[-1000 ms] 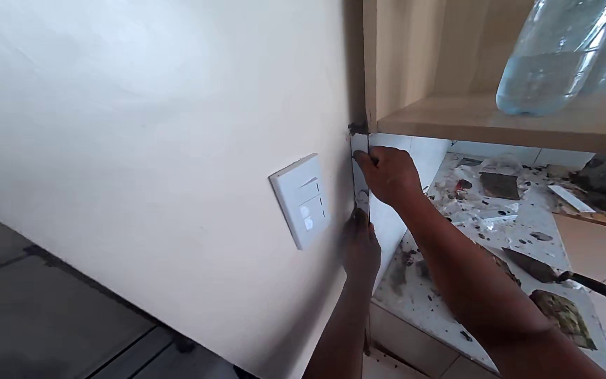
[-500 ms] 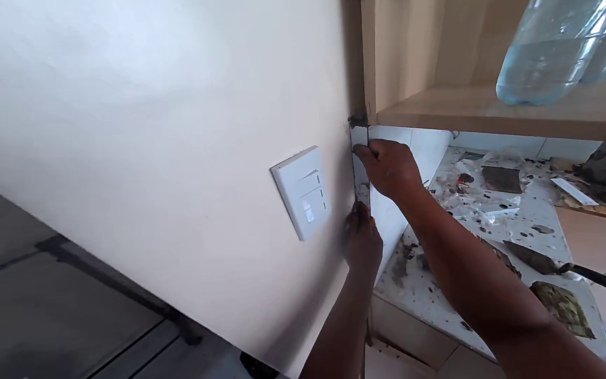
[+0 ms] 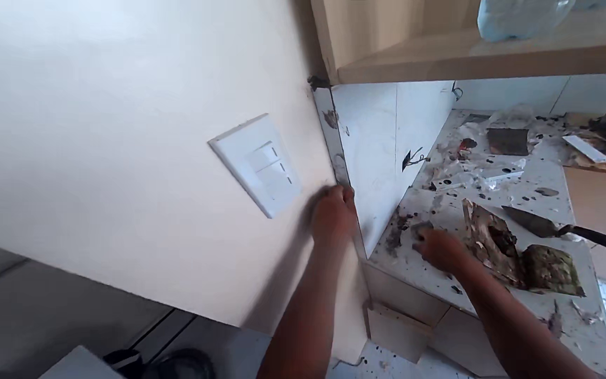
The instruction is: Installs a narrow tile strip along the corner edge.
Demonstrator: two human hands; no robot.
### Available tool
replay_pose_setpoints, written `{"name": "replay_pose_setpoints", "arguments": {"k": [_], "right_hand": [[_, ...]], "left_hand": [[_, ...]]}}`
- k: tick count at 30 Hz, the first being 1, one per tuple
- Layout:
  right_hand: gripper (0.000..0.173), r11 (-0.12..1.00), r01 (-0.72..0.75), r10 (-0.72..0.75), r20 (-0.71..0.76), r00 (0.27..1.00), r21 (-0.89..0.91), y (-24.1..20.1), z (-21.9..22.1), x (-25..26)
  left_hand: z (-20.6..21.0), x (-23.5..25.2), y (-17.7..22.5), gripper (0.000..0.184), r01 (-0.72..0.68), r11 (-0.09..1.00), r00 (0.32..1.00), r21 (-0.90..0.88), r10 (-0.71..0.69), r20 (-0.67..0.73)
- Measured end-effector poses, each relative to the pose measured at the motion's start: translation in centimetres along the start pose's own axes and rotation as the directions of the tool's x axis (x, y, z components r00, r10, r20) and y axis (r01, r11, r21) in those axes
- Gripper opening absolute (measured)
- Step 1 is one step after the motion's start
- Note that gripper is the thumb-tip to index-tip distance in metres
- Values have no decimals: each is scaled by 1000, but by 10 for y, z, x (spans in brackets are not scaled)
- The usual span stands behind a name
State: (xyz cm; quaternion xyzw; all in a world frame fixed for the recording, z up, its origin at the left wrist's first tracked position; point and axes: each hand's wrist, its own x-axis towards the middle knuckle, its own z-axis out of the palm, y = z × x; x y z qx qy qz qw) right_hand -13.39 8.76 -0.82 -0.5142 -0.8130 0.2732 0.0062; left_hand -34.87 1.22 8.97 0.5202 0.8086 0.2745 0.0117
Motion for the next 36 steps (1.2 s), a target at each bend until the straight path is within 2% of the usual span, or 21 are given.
{"name": "replay_pose_setpoints", "arguments": {"k": [3, 7, 11, 15, 20, 22, 25, 29, 32, 36], "right_hand": [[57, 984, -180, 177, 92, 980, 20, 43, 48, -2], [64, 961, -277, 277, 115, 954, -19, 66, 75, 6], [60, 960, -276, 279, 83, 957, -42, 77, 81, 21], [56, 960, -279, 279, 33, 960, -8, 82, 79, 33], [57, 967, -252, 251, 66, 966, 16, 85, 76, 54], [54, 968, -230, 225, 62, 972, 103, 82, 70, 53], [41, 970, -130, 116, 79, 990, 206, 76, 61, 38], [41, 927, 194, -223, 53, 973, 321, 53, 51, -1], [46, 809, 476, -486, -64, 872, 345, 33, 44, -20], [44, 630, 705, -690, -182, 701, 326, 19, 37, -24]], "left_hand": [[-24, 10, 20, 46, 31, 998, 999, 58, -32, 9], [-35, 22, 33, 43, 78, 995, 997, 62, -78, 2], [-23, 33, 27, 42, 142, 990, 988, 29, -143, 58], [-16, 37, 22, 43, 160, 987, 986, 16, -161, 34], [-18, 37, 25, 43, 176, 984, 983, 34, -178, 45], [-19, 36, 27, 43, 180, 983, 982, 38, -182, 51], [-20, 37, 26, 44, 199, 979, 978, 38, -201, 52], [-22, 35, 31, 42, 227, 974, 970, 20, -228, 82], [-31, 33, 39, 44, 245, 966, 964, 88, -252, 83], [-47, 36, 56, 44, 253, 962, 967, 102, -254, -6]]}}
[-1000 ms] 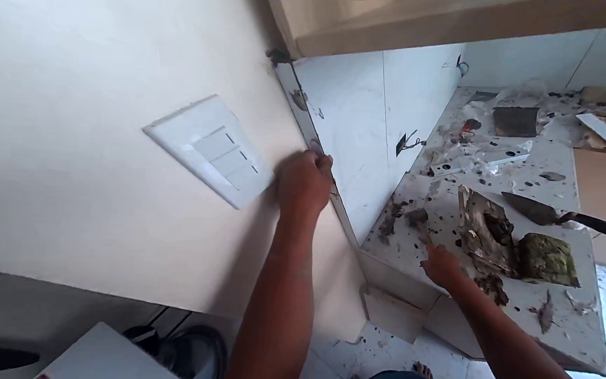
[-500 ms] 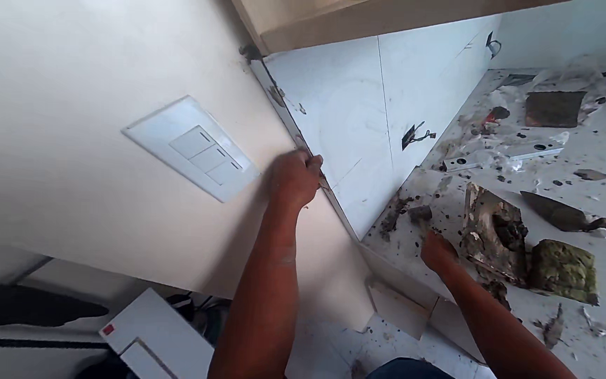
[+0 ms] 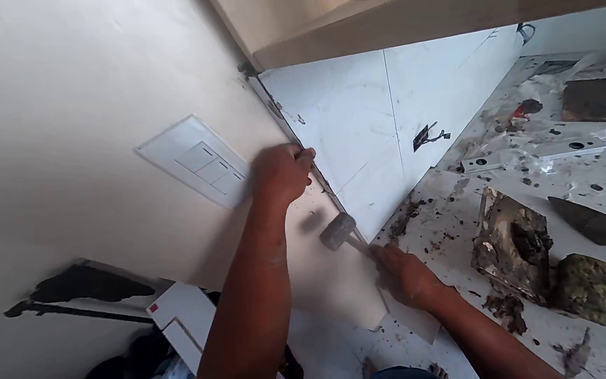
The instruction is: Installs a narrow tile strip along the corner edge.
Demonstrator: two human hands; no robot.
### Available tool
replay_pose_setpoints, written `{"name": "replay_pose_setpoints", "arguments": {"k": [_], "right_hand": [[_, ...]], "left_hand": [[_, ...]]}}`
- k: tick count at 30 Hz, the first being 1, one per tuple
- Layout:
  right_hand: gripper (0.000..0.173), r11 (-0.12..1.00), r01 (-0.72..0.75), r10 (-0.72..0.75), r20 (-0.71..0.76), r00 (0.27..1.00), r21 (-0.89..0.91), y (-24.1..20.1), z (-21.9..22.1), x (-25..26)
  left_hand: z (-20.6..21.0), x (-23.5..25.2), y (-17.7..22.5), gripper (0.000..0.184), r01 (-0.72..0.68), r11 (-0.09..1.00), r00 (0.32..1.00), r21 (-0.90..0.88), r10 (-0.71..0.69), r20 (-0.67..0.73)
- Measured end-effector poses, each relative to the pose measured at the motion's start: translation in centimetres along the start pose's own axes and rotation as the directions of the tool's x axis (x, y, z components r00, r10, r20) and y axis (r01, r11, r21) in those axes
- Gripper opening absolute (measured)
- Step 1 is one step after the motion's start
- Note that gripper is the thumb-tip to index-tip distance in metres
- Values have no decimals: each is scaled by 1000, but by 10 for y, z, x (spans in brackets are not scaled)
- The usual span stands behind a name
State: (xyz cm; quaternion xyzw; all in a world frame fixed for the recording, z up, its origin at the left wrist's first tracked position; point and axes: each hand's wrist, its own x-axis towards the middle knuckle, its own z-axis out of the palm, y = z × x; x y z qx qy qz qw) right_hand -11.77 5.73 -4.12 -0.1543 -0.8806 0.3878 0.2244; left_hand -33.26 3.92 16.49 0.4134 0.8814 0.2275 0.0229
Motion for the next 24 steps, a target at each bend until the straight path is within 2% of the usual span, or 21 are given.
{"name": "replay_pose_setpoints", "arguments": {"k": [3, 5, 14, 20, 24], "right_hand": [[42, 990, 144, -144, -3, 990, -7, -1, 4, 13], [42, 986, 169, -168, 19, 986, -12, -5, 3, 26], [39, 986, 153, -148, -78, 986, 64, 10, 10, 76], [39, 988, 131, -112, -189, 975, 86, 8, 26, 74], [40, 989, 116, -98, -180, 979, 92, 4, 28, 73]], "left_hand": [[-6, 0, 7, 46, 27, 1000, 999, 3, -27, 19], [-8, 0, 10, 45, 39, 999, 999, -4, -39, 32], [-11, 2, 12, 43, 57, 998, 997, 14, -58, 52], [-12, 2, 12, 43, 45, 999, 997, 9, -46, 69], [-13, 4, 11, 41, 42, 999, 997, 13, -43, 70]]}}
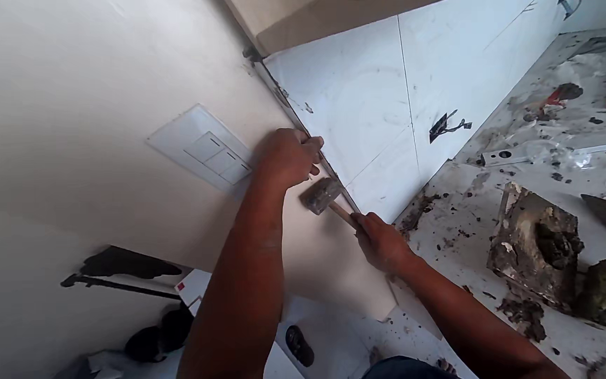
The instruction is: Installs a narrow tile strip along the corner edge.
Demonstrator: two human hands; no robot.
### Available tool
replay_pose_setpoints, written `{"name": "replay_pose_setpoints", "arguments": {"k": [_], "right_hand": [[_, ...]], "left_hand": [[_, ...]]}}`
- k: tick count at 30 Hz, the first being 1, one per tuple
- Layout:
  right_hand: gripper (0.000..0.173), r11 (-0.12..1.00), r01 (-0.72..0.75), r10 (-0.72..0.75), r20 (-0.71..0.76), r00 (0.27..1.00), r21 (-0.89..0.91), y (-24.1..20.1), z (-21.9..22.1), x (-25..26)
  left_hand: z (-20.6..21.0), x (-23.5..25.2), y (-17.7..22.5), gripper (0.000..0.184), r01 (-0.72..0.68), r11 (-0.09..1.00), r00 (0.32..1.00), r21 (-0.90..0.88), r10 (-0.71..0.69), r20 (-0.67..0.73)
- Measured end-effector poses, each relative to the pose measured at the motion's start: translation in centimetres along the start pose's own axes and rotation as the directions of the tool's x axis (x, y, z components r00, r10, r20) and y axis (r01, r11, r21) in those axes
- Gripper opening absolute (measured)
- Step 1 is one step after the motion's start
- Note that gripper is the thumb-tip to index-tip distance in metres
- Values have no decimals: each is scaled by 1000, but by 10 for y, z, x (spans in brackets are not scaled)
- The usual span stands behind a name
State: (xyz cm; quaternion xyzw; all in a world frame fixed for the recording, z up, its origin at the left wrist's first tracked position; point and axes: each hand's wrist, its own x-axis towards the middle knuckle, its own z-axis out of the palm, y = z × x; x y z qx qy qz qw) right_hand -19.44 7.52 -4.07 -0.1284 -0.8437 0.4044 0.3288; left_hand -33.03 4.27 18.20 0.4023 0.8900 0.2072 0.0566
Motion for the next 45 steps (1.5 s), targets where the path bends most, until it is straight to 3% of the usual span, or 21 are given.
{"name": "replay_pose_setpoints", "arguments": {"k": [11, 18, 20, 22, 27, 30, 32, 35, 38, 45], "right_hand": [[40, 996, -92, 93, 42, 995, -5, -14, -15, -13], [37, 992, 107, -124, -289, 949, -73, -39, -65, -46], [36, 977, 172, -203, -311, 928, -123, -55, -75, -35], [34, 968, 215, -244, -284, 927, -131, -72, -80, -17], [34, 979, 185, -196, -171, 966, -83, -112, -74, 38], [34, 985, 159, -168, -175, 970, -62, -125, -67, 58], [34, 988, 147, -152, -186, 971, -43, -127, -63, 65], [34, 993, 117, -120, -196, 973, -26, -125, -58, 70], [33, 993, 116, -116, -203, 972, -9, -125, -55, 70], [35, 995, 100, -94, -220, 971, 18, -125, -52, 71]], "left_hand": [[-1, 0, 1, 42, -10, 1000, 1000, -20, 11, 5], [8, 1, -11, 47, -127, 988, 986, 85, 135, -99], [17, -1, -17, 43, -232, 963, 946, 136, 256, -199], [35, 4, -35, 27, -405, 903, 830, 140, 428, -357], [40, 1, -26, 45, -230, 947, 901, 225, 295, -319], [48, -1, -37, 30, -438, 877, 756, 196, 478, -448], [54, -1, -43, 21, -503, 847, 709, 172, 518, -478], [52, -7, -41, 22, -492, 862, 736, 122, 487, -471], [55, -2, -44, 25, -492, 856, 713, 162, 502, -490], [52, -2, -44, 22, -461, 861, 736, 215, 507, -449]]}}
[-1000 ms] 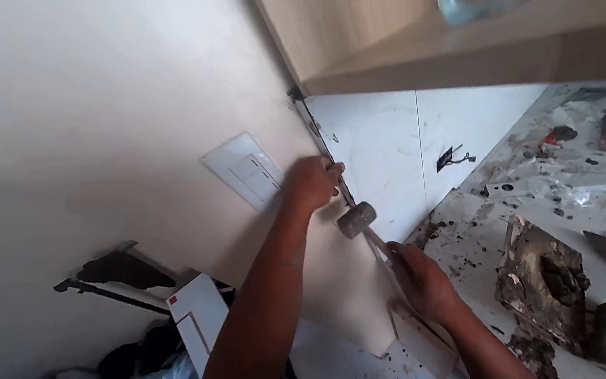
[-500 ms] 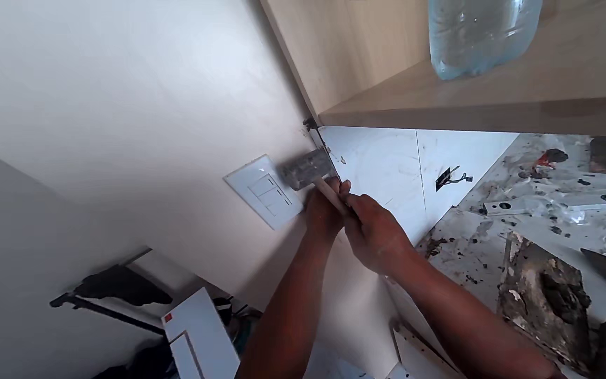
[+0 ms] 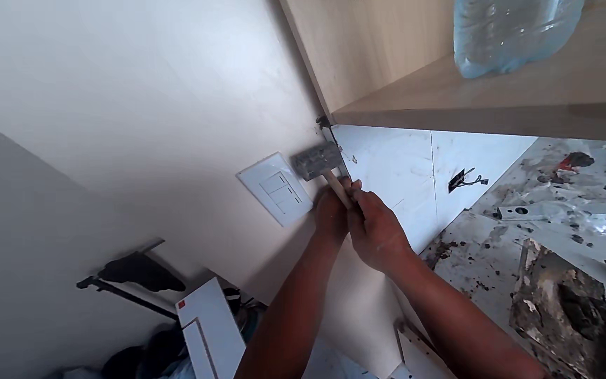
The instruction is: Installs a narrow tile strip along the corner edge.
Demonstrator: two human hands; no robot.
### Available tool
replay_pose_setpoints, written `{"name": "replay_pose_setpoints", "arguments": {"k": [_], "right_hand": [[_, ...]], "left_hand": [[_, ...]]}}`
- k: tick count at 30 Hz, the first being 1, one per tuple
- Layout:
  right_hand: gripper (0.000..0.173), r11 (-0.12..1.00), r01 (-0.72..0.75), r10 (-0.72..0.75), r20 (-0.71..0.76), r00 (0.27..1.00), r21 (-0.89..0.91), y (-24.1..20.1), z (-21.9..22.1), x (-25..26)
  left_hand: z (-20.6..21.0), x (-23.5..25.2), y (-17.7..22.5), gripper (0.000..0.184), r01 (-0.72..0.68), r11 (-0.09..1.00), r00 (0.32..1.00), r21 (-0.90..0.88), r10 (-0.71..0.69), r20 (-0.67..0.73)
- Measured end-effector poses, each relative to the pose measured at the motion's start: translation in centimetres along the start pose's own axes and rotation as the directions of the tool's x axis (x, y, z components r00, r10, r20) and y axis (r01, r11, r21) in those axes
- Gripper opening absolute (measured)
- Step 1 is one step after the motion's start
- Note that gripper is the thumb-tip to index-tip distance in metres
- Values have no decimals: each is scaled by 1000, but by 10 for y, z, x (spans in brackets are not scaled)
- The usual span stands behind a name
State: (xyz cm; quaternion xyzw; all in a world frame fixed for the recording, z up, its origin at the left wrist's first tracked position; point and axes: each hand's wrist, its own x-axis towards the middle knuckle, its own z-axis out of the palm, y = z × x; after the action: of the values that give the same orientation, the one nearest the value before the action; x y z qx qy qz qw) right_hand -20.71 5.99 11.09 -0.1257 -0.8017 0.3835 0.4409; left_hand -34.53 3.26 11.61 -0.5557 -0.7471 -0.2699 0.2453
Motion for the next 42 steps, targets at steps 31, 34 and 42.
{"name": "replay_pose_setpoints", "arguments": {"k": [31, 34, 42], "right_hand": [[36, 960, 106, -105, -16, 994, 257, 24, -26, -18], [34, 902, 261, -234, -119, 965, 345, 36, -41, -36], [34, 982, 188, -182, -207, 961, 7, 27, -62, -58]], "left_hand": [[-6, 10, 17, 41, 160, 981, 981, 106, -170, 92], [-12, 14, 25, 40, 258, 965, 957, 47, -262, 124], [36, 0, 10, 54, 48, 987, 944, -155, -96, -315]]}}
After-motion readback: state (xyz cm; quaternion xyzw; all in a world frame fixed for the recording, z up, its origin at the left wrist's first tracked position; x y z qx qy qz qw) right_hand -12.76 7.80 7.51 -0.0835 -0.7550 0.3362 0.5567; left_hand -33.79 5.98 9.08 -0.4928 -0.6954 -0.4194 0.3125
